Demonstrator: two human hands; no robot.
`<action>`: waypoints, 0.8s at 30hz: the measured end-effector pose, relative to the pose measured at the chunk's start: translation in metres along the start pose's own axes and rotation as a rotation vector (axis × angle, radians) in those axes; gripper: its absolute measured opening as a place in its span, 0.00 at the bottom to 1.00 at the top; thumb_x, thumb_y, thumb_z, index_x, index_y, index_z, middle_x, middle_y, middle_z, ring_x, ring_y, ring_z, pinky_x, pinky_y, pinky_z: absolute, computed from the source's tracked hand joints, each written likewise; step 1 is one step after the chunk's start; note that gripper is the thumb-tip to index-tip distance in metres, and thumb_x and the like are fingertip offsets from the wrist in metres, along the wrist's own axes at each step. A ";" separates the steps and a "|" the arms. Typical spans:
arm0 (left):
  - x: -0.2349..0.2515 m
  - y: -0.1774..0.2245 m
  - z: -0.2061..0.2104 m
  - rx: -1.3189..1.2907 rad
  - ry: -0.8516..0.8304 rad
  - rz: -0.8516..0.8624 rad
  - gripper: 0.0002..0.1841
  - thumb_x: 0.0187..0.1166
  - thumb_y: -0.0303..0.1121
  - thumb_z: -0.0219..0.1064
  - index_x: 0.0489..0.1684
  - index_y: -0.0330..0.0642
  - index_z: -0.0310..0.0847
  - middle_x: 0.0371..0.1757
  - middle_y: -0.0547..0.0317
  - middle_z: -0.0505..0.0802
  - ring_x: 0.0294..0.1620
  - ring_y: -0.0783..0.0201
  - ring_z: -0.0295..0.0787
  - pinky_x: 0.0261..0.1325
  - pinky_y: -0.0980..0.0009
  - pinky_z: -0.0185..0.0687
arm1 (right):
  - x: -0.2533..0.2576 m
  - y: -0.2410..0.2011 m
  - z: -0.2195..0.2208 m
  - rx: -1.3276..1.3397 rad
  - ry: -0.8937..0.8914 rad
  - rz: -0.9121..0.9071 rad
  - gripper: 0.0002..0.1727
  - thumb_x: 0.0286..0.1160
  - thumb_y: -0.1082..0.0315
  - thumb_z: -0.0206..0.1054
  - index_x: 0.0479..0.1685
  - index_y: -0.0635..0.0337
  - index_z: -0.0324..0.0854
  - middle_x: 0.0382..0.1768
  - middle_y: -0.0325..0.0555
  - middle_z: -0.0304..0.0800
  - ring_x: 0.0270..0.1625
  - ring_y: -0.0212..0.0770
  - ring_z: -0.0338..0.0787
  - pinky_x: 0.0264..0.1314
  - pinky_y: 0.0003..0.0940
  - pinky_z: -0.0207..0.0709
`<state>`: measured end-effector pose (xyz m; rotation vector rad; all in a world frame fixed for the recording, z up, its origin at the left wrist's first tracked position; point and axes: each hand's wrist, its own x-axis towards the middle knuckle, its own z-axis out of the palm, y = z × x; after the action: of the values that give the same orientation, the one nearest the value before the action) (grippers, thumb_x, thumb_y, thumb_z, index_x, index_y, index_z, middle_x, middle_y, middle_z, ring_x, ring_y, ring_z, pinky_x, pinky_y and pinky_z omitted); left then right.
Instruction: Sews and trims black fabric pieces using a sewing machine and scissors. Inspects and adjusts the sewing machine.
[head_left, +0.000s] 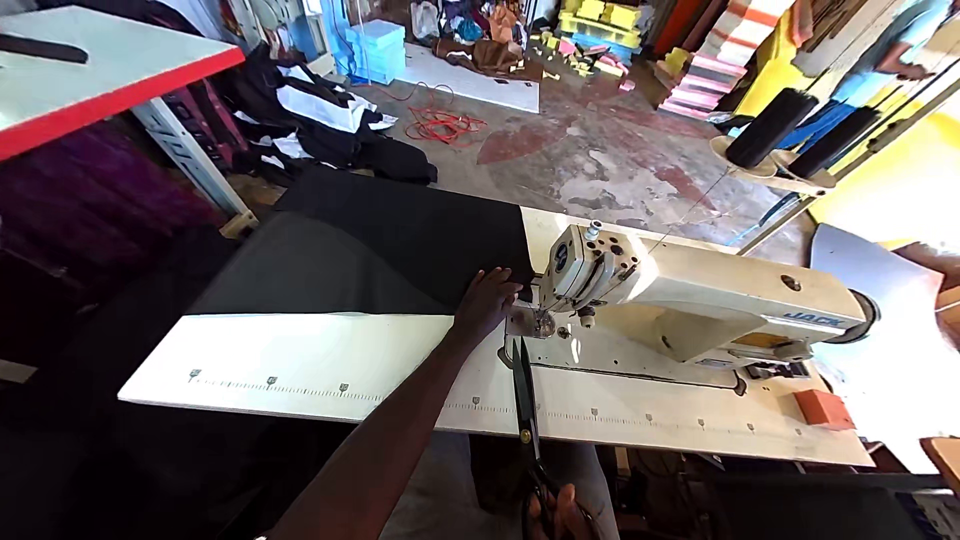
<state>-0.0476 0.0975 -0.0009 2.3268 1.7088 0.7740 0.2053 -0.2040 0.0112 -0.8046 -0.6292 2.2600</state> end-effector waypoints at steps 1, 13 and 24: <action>-0.001 0.000 0.000 -0.001 0.008 -0.008 0.19 0.92 0.42 0.52 0.70 0.55 0.86 0.84 0.54 0.79 0.90 0.52 0.64 0.92 0.44 0.50 | 0.003 -0.001 0.004 0.007 0.002 0.000 0.37 0.71 0.28 0.64 0.47 0.58 0.81 0.26 0.42 0.84 0.23 0.35 0.86 0.23 0.30 0.84; -0.003 -0.003 -0.003 -0.069 0.112 -0.068 0.15 0.91 0.36 0.56 0.57 0.40 0.88 0.76 0.43 0.84 0.85 0.46 0.72 0.89 0.46 0.60 | 0.083 -0.030 0.061 0.161 0.097 -0.091 0.32 0.88 0.36 0.49 0.41 0.60 0.75 0.21 0.42 0.78 0.18 0.37 0.83 0.21 0.31 0.84; -0.003 -0.004 -0.005 -0.085 0.109 -0.079 0.14 0.90 0.33 0.56 0.55 0.39 0.88 0.77 0.43 0.84 0.85 0.46 0.72 0.88 0.48 0.63 | 0.108 -0.006 0.086 0.269 0.168 -0.189 0.24 0.93 0.48 0.50 0.42 0.63 0.73 0.19 0.42 0.76 0.16 0.36 0.80 0.20 0.30 0.82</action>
<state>-0.0536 0.0950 0.0006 2.1852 1.7620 0.9546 0.0839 -0.1425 0.0347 -0.7567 -0.3011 2.0250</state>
